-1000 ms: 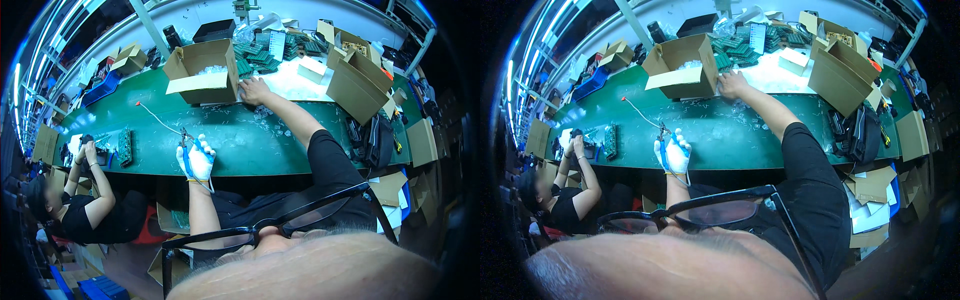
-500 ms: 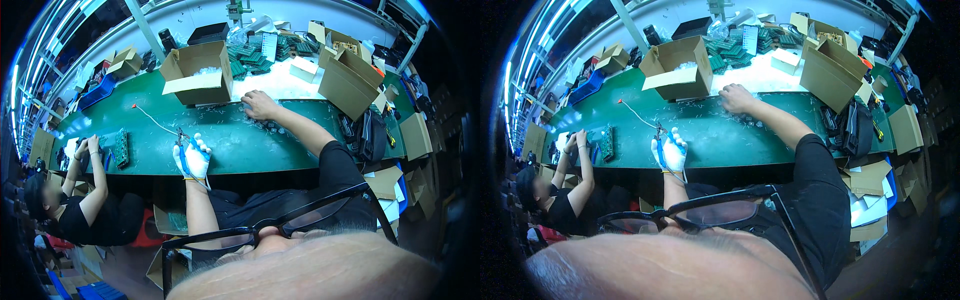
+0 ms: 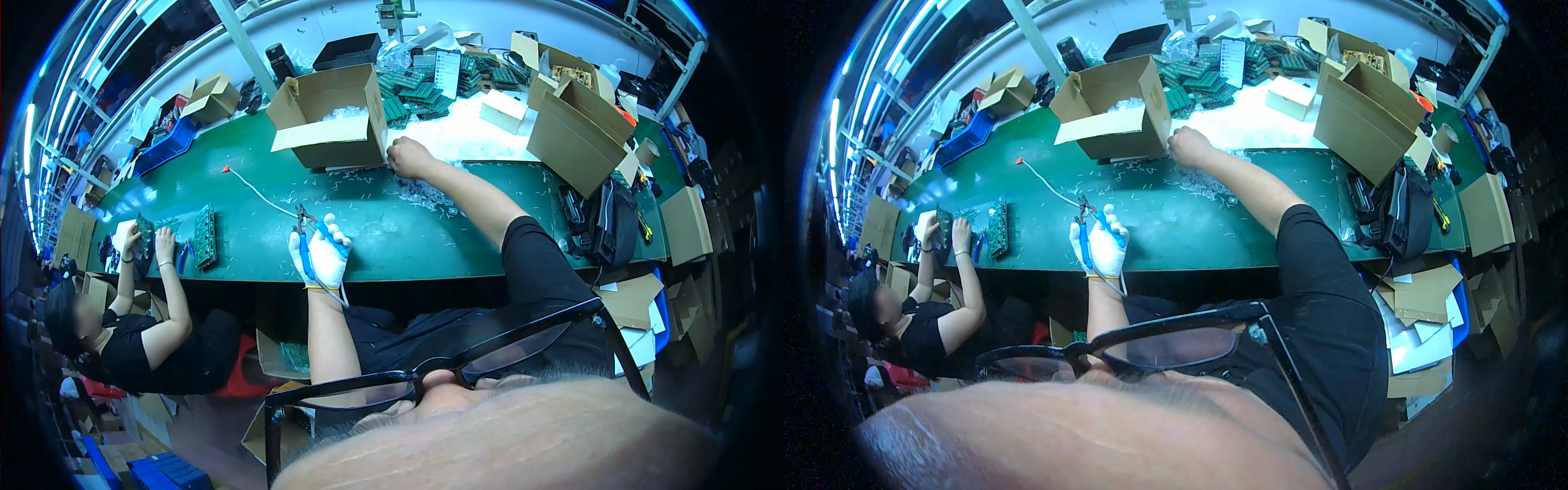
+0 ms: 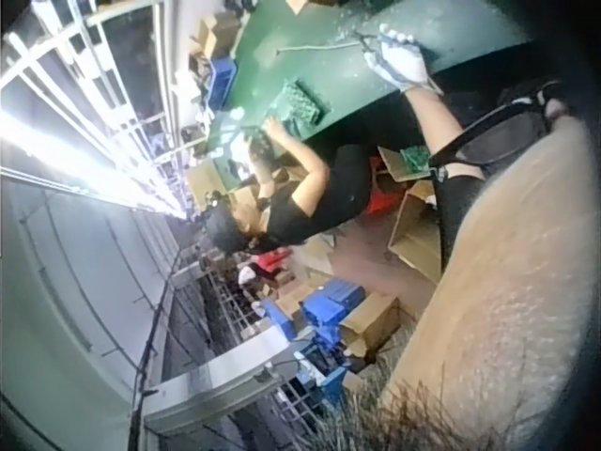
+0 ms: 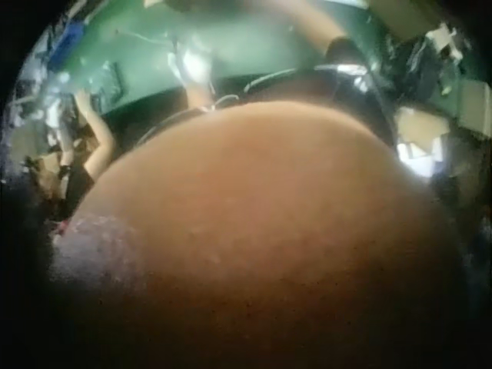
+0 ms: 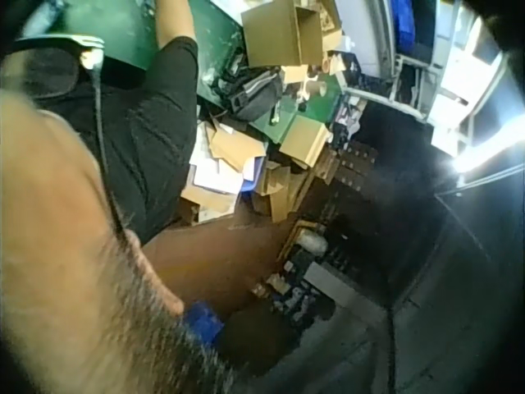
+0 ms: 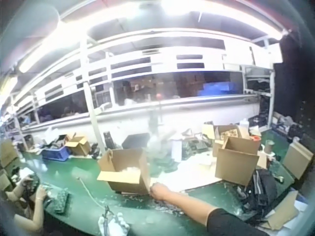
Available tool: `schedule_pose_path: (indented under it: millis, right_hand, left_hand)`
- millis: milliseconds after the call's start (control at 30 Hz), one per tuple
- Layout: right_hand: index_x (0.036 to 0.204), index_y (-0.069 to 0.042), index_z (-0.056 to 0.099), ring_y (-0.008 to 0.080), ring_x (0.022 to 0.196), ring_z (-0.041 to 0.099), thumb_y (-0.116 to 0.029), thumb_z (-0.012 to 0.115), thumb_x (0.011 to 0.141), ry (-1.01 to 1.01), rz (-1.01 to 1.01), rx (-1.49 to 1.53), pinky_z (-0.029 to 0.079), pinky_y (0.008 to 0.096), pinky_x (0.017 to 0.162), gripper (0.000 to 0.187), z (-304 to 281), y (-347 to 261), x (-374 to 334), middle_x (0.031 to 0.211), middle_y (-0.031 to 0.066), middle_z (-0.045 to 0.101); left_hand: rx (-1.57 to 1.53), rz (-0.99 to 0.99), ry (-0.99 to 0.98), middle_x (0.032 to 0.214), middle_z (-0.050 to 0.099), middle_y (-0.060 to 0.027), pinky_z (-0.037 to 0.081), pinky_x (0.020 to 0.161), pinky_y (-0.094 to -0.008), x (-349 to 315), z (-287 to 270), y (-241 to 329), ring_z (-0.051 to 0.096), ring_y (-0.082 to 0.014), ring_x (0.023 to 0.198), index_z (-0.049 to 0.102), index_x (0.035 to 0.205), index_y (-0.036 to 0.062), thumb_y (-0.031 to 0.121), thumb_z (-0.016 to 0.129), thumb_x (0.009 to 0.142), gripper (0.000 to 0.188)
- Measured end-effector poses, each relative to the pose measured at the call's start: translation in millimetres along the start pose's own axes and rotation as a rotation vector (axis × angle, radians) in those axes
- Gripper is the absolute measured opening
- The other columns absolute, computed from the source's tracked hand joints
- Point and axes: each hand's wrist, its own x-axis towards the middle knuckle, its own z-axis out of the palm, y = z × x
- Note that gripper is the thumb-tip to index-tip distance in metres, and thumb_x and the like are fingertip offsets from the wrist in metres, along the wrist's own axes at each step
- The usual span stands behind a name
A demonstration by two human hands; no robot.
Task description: The person repeatedly picks up small plastic pieces from the workbench and trims them using pliers.
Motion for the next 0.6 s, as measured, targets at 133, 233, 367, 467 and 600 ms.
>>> schedule_pose_path:
  millis: [133,233,367,467,600]
  right_hand:
    - [0.095,-0.006,0.081,0.0406,0.102,0.072,-0.028,0.066,0.090,-0.121,-0.120,0.024,0.058,0.0520,0.093,0.027,-13,-6,-22,0.098,0.0210,0.075]
    - [0.097,-0.007,0.081,0.0404,0.103,0.072,-0.035,0.069,0.092,0.137,-0.072,0.174,0.058,0.0516,0.093,0.031,-34,24,-30,0.100,0.0208,0.076]
    - [0.108,-0.012,0.083,0.0410,0.113,0.070,-0.053,0.065,0.096,0.065,0.274,-0.051,0.056,0.0532,0.100,0.046,-72,92,-21,0.113,0.0194,0.078]
    - [0.140,-0.018,0.070,0.0428,0.130,0.063,-0.061,0.059,0.099,-0.107,0.343,-0.090,0.051,0.0597,0.108,0.061,-72,108,-24,0.140,0.0184,0.069]
    - [0.155,-0.022,0.057,0.0432,0.133,0.061,-0.061,0.053,0.103,-0.199,0.403,-0.110,0.049,0.0615,0.109,0.066,-64,85,-8,0.147,0.0209,0.063]
  left_hand:
    - [-0.025,-0.013,-0.081,0.125,0.067,-0.0240,0.050,0.107,-0.0535,-8,-4,9,0.067,-0.0396,0.114,0.043,0.153,-0.0088,0.053,0.071,0.097,0.088]
    - [-0.029,-0.015,-0.089,0.125,0.067,-0.0240,0.049,0.108,-0.0535,-8,-3,9,0.067,-0.0398,0.115,0.043,0.153,-0.0092,0.053,0.071,0.097,0.089]
    - [-0.028,-0.021,-0.093,0.125,0.067,-0.0238,0.050,0.108,-0.0534,-3,-3,6,0.067,-0.0394,0.114,0.043,0.153,-0.0093,0.053,0.072,0.097,0.088]
    - [-0.004,-0.009,-0.041,0.121,0.067,-0.0216,0.051,0.105,-0.0525,-1,-1,3,0.067,-0.0376,0.109,0.047,0.150,-0.0083,0.056,0.072,0.095,0.089]
    - [0.010,0.007,0.028,0.118,0.067,-0.0193,0.052,0.101,-0.0522,-3,0,6,0.067,-0.0362,0.104,0.048,0.148,-0.0074,0.059,0.073,0.093,0.090]
